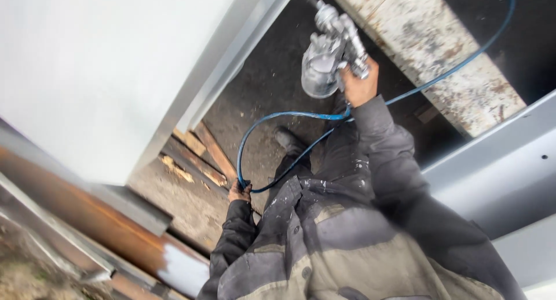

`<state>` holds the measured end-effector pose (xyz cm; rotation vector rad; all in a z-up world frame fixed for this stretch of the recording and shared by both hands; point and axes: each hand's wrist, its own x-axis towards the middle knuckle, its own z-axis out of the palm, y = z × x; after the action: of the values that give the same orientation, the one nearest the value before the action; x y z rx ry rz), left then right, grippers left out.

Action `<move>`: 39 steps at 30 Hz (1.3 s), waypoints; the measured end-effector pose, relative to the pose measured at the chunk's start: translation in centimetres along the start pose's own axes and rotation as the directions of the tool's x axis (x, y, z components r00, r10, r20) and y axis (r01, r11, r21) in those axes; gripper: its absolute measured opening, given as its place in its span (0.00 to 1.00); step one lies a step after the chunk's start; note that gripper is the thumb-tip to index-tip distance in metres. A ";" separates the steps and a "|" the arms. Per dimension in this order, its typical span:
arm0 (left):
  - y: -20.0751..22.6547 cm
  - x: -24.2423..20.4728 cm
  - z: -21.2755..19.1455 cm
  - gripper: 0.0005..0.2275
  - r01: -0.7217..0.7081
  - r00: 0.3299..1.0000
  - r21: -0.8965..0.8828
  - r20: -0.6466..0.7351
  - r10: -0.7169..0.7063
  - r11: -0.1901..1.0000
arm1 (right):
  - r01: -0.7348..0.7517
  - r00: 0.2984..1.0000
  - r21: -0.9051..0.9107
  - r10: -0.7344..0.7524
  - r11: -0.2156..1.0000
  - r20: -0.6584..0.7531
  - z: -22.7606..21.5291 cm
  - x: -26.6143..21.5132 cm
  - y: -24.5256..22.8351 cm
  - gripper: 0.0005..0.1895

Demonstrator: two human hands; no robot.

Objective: The person adjusts a silver spray gun and then proceeds to spray paint a large, white, flat surface. They move along the length of the surface, applying the paint in a sweeping motion while holding a blue air hose.

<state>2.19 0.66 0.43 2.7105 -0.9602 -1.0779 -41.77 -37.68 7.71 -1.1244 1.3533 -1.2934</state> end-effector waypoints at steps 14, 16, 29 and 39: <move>11.7 4.2 -5.6 0.14 -0.369 0.914 0.317 -0.046 0.403 0.873 | 0.279 0.912 -0.261 -0.340 0.924 -0.228 -15.0 11.4 -4.3 0.18; 10.6 4.1 -6.1 0.14 -0.345 0.918 0.365 -0.062 0.392 0.865 | 0.210 0.937 -0.253 -0.268 0.945 -0.225 -14.8 8.8 -4.1 0.16; 10.2 3.9 -4.0 0.14 -0.119 0.977 0.421 -0.111 0.181 0.899 | -0.153 0.978 -0.015 0.150 0.988 -0.143 -12.9 3.4 1.7 0.10; 15.8 7.4 3.1 0.24 -0.257 0.966 0.255 0.074 0.246 0.932 | 0.240 0.904 -0.389 -0.351 0.890 -0.246 -16.7 12.0 -11.8 0.19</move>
<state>-3.99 -15.76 -1.84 2.6637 -1.5098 -1.0246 -59.95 -47.30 19.53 -1.4651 1.7465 -1.5398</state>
